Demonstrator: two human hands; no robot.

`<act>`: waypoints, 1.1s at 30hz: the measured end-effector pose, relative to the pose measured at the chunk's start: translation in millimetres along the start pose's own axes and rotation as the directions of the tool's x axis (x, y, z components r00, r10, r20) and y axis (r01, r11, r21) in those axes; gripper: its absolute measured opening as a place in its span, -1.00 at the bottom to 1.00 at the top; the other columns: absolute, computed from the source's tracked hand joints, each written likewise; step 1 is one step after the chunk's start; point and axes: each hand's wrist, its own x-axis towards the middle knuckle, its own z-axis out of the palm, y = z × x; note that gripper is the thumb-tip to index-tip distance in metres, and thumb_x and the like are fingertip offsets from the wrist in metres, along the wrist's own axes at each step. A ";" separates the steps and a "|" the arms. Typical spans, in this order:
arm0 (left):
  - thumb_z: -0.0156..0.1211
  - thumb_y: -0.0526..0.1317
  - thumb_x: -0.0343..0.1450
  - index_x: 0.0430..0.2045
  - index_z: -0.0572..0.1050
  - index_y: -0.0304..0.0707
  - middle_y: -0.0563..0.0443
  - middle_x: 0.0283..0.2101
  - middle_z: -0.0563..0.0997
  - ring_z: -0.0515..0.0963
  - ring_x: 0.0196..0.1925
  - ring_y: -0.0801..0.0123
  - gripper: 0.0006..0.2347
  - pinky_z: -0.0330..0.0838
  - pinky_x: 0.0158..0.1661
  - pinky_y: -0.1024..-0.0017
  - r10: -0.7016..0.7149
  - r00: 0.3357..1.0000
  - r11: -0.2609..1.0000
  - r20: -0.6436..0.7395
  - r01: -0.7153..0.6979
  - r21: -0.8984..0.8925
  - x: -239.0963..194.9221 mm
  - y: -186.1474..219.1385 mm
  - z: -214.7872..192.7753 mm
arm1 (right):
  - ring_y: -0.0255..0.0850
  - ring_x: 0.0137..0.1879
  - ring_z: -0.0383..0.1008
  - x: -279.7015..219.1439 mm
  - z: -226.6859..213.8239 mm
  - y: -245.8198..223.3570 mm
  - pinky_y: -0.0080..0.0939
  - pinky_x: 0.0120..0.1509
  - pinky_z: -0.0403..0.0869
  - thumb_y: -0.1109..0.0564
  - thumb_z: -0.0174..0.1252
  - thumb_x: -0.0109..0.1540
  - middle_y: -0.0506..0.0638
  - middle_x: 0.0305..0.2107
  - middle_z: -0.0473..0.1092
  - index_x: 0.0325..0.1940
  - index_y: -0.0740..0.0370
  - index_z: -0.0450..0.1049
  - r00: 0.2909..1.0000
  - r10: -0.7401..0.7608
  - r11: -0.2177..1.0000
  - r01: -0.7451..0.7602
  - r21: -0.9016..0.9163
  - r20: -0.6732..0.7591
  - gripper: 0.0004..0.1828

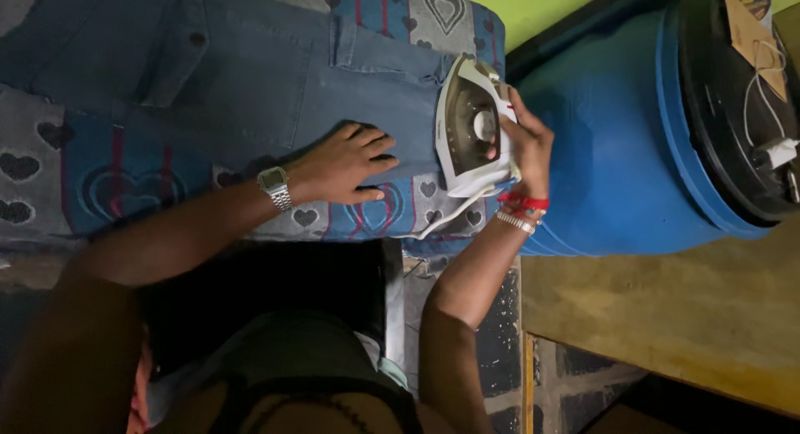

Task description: The person irons a pair of denim trousers on a padded surface, moving the iron across different sections of the fabric and turning the garment over to reach other parts.

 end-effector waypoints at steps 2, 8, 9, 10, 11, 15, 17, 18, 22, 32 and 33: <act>0.21 0.14 0.34 0.09 0.52 -0.26 -0.26 0.29 0.38 0.26 0.36 -0.05 -0.46 0.12 0.23 -0.01 0.000 1.000 1.000 -0.011 0.000 0.004 1.9 -0.8 -0.9 | -0.31 -0.49 0.41 22.4 -4.4 -1.8 -0.33 -0.43 0.41 0.29 0.13 0.30 0.06 -0.27 0.52 0.40 0.35 0.42 0.998 0.068 0.997 -0.068 -0.039 0.006 -0.47; 0.15 0.17 0.36 0.17 0.46 -0.22 -0.23 0.37 0.30 0.21 0.41 -0.04 -0.42 0.07 0.29 0.00 -0.055 0.996 0.998 0.071 0.056 -0.024 1.4 -0.5 0.7 | -0.34 -0.48 0.41 51.1 -5.0 -5.2 -0.34 -0.43 0.41 0.26 0.13 0.31 0.02 -0.29 0.53 0.40 0.32 0.37 0.996 0.086 0.988 -0.089 0.123 0.030 -0.47; 0.13 0.19 0.37 0.20 0.44 -0.21 -0.24 0.39 0.28 0.20 0.42 -0.04 -0.41 0.05 0.30 0.01 -0.061 0.995 0.998 0.078 0.062 -0.009 2.1 -3.7 1.2 | -0.34 -0.50 0.40 49.6 -5.6 -8.9 -0.34 -0.45 0.41 0.25 0.13 0.30 0.00 -0.34 0.51 0.40 0.28 0.37 0.990 0.141 0.986 -0.142 0.090 0.017 -0.45; 0.09 0.21 0.39 0.22 0.41 -0.22 -0.26 0.40 0.26 0.18 0.43 -0.05 -0.40 0.03 0.30 0.00 -0.071 0.996 0.997 0.060 0.070 0.017 3.1 -5.2 2.8 | -0.34 -0.53 0.39 43.9 -9.2 -14.2 -0.34 -0.47 0.41 0.23 0.14 0.29 -0.01 -0.39 0.48 0.40 0.24 0.37 0.981 0.196 0.979 -0.195 0.058 0.003 -0.44; 0.05 0.22 0.41 0.25 0.38 -0.22 -0.28 0.41 0.24 0.16 0.43 -0.06 -0.39 0.01 0.31 0.00 -0.082 0.996 0.996 0.045 0.080 0.039 2.8 -4.6 5.3 | -0.35 -0.55 0.39 34.9 -12.8 -18.4 -0.34 -0.50 0.41 0.22 0.15 0.28 -0.02 -0.44 0.46 0.41 0.20 0.37 0.967 0.254 0.967 -0.254 0.026 -0.013 -0.43; -0.06 0.26 0.43 0.31 0.32 -0.19 -0.29 0.44 0.18 0.10 0.47 -0.04 -0.35 -0.07 0.35 0.01 -0.108 0.993 0.991 0.050 0.104 0.080 1.1 -5.1 13.2 | -0.36 -0.48 0.38 -18.7 -33.7 -22.3 -0.36 -0.42 0.37 0.30 0.14 0.29 -0.04 -0.34 0.52 0.42 0.31 0.38 0.975 0.218 0.969 -0.210 -0.132 0.047 -0.43; -0.05 0.26 0.42 0.31 0.32 -0.20 -0.29 0.43 0.19 0.10 0.47 -0.04 -0.35 -0.09 0.35 -0.01 -0.114 0.993 0.991 0.042 0.111 0.074 2.4 -4.9 15.7 | -0.34 -0.46 0.41 -42.6 -48.6 -16.6 -0.35 -0.38 0.41 0.32 0.12 0.29 -0.01 -0.40 0.48 0.43 0.29 0.35 0.968 0.214 0.967 -0.192 -0.165 0.128 -0.42; -0.05 0.26 0.42 0.31 0.32 -0.20 -0.30 0.43 0.19 0.10 0.46 -0.05 -0.35 -0.10 0.35 -0.02 -0.119 0.992 0.991 0.038 0.116 0.071 1.9 -4.7 16.6 | -0.33 -0.46 0.41 -49.5 -56.6 -12.5 -0.35 -0.38 0.41 0.33 0.13 0.29 0.01 -0.42 0.48 0.42 0.30 0.36 0.961 0.198 0.976 -0.176 -0.124 0.192 -0.43; -0.08 0.23 0.46 0.30 0.34 -0.22 -0.35 0.42 0.21 0.11 0.46 -0.07 -0.38 -0.10 0.35 -0.04 -0.173 0.985 0.977 -0.001 0.171 0.124 -3.5 -7.7 18.2 | -0.30 -0.48 0.40 -49.5 -76.7 4.1 -0.33 -0.38 0.40 0.37 0.15 0.26 0.06 -0.45 0.46 0.41 0.33 0.37 0.925 0.155 0.987 -0.157 -0.024 0.347 -0.41; 0.05 -0.09 0.52 -0.05 0.55 -0.30 -0.21 0.08 0.58 0.51 0.20 0.06 -0.72 0.29 0.19 0.05 -0.206 0.947 0.974 -0.247 0.224 0.046 -56.6 -6.1 -37.1 | -0.35 -0.50 0.36 -16.0 -0.4 -23.5 -0.37 -0.42 0.33 0.37 0.18 0.26 0.01 -0.48 0.41 0.41 0.31 0.40 0.766 0.214 0.972 -0.109 -0.206 0.606 -0.41; 0.07 -0.15 0.52 -0.12 0.57 -0.31 -0.18 -0.01 0.63 0.59 0.10 0.07 -0.77 0.38 0.14 0.07 -0.190 0.946 0.979 -0.264 0.201 0.015 -62.2 -9.8 -45.2 | -0.36 -0.50 0.35 -11.1 12.4 -26.9 -0.38 -0.42 0.33 0.36 0.18 0.26 0.00 -0.48 0.40 0.42 0.29 0.39 0.742 0.214 0.972 -0.101 -0.210 0.635 -0.41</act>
